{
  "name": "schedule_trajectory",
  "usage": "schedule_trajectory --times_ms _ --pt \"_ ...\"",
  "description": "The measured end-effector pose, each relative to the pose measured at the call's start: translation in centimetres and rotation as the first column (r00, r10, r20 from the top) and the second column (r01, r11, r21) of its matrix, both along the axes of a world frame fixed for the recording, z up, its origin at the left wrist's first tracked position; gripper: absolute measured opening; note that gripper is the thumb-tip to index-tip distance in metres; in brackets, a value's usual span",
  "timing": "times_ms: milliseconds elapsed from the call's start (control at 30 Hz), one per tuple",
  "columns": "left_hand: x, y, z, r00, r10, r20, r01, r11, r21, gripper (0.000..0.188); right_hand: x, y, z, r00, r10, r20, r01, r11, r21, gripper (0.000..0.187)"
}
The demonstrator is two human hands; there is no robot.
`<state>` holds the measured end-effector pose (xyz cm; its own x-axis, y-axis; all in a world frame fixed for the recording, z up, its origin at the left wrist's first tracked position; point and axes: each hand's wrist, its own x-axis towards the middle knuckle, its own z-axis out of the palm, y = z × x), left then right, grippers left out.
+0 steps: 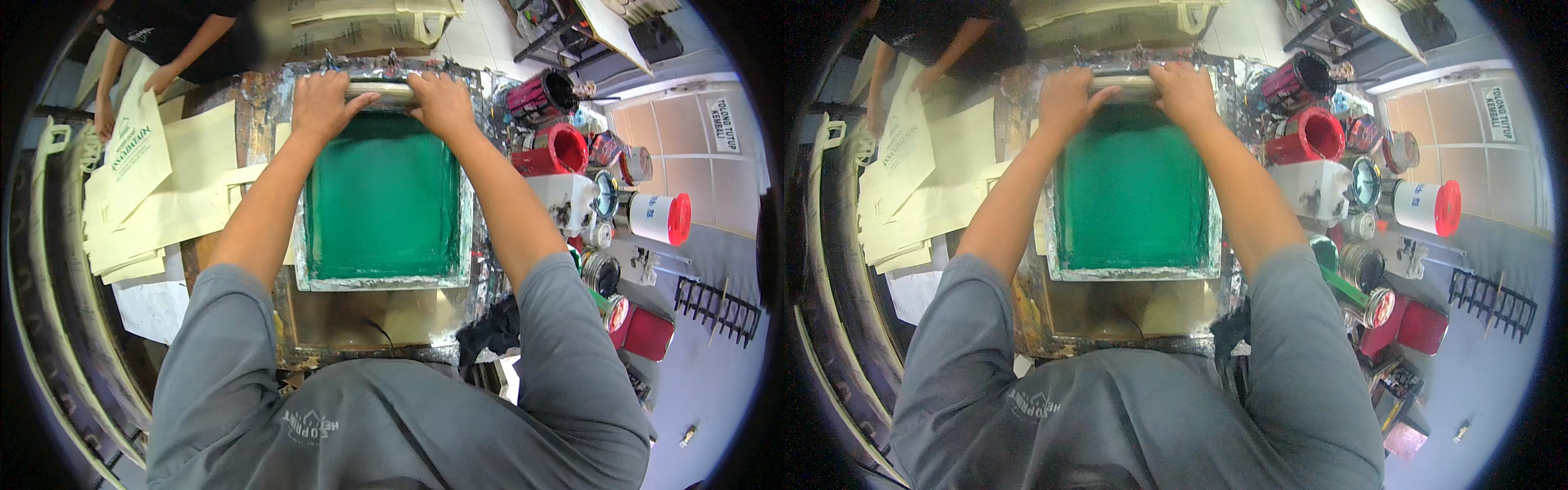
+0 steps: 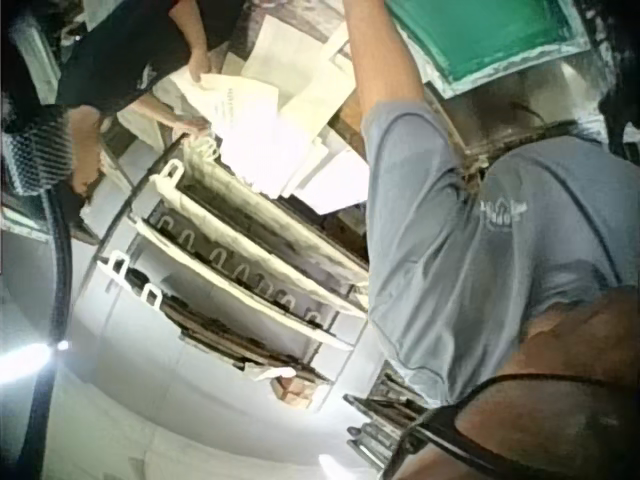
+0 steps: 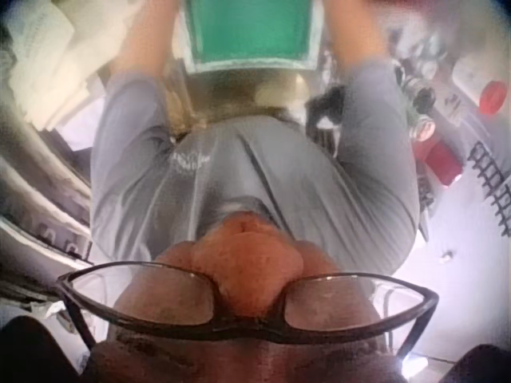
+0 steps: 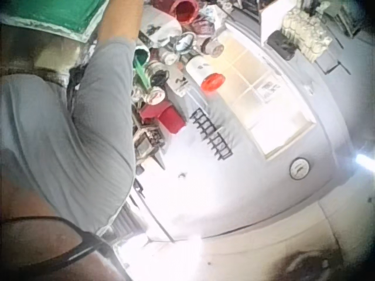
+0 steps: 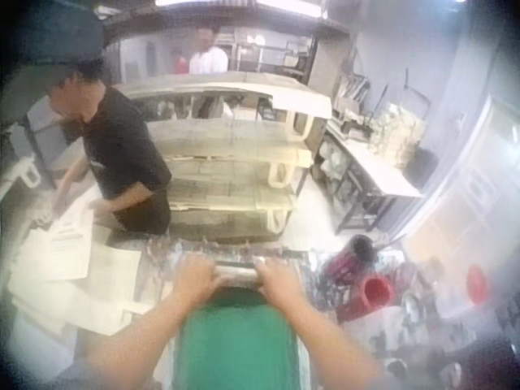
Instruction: The person performs screen printing on yellow tote bags by placing each bag onto a printing plate, lowering the screen frame, and using a squeegee to apply green ink across the design.
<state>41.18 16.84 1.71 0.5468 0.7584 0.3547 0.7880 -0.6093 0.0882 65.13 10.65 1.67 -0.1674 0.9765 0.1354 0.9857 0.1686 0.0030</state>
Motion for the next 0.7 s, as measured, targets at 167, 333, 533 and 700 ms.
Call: schedule_trajectory --times_ms 167,333,533,700 --pt "-0.8 -4.0 -2.5 0.999 -0.035 0.022 0.032 0.992 0.12 0.063 -0.3 -4.9 -0.3 1.0 -0.006 -0.016 0.005 0.998 -0.058 0.055" --pt "-3.4 -12.1 -2.3 1.0 -0.025 -0.011 0.026 0.998 0.061 0.061 -3.0 -13.2 0.0 0.999 0.017 -0.036 -0.017 1.0 0.003 0.052" --pt "-7.3 -24.1 -1.2 0.995 -0.08 0.055 0.081 0.996 -0.023 0.059 -6.9 -24.9 0.4 0.996 -0.043 -0.074 0.037 0.996 -0.084 0.056" --pt "-7.4 -24.6 0.2 0.993 -0.044 0.11 0.051 0.997 -0.064 0.056 -6.8 -24.8 1.3 0.998 -0.028 -0.055 0.02 0.988 -0.15 0.055"
